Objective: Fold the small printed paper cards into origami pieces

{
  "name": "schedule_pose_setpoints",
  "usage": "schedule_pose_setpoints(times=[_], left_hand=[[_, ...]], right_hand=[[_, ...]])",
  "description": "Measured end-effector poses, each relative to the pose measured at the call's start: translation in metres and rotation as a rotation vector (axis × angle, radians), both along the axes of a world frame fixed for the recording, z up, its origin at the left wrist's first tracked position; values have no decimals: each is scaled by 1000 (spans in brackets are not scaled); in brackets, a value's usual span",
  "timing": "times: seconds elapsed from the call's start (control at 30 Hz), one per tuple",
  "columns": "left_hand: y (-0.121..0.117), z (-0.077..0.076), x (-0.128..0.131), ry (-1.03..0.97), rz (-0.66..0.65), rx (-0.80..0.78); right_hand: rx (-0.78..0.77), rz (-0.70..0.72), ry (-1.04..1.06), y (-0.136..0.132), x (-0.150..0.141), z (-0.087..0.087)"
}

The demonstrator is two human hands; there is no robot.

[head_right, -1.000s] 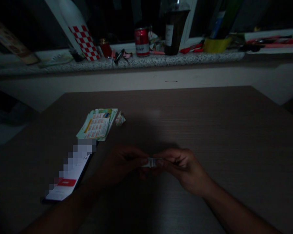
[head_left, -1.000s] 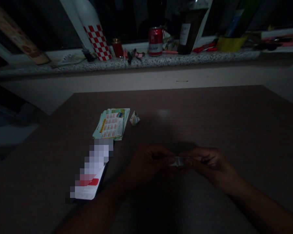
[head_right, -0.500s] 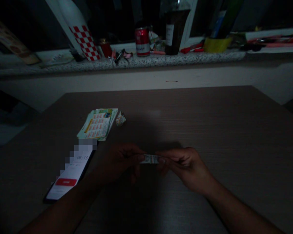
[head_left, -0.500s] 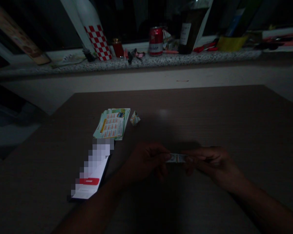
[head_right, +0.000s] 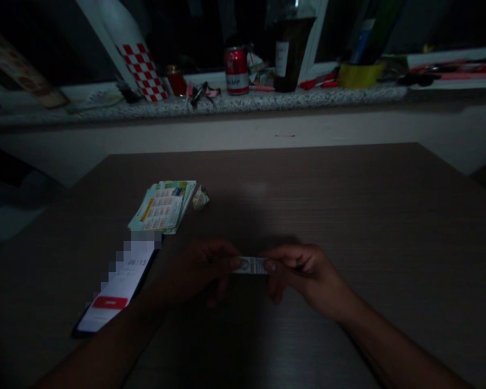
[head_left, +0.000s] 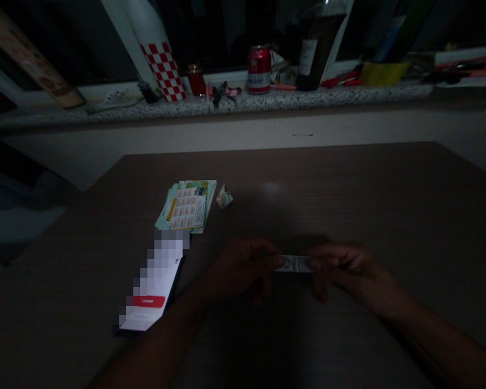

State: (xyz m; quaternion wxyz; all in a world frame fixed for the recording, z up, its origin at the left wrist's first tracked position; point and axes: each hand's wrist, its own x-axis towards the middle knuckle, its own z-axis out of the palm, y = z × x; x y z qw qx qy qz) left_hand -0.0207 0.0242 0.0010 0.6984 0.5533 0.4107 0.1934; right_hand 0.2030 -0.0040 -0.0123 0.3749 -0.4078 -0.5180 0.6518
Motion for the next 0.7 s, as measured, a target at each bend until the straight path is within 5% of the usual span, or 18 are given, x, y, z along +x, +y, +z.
schedule_pose_setpoints(times=[0.17, 0.3, 0.7], left_hand=[[-8, -6, 6, 203, 114, 565], [-11, -3, 8, 276, -5, 854], [-11, -2, 14, 319, -60, 743]], right_hand=[[-31, -30, 4, 2, -1, -4], [-42, -29, 45, 3, -2, -8], [24, -58, -35, 1, -6, -6]])
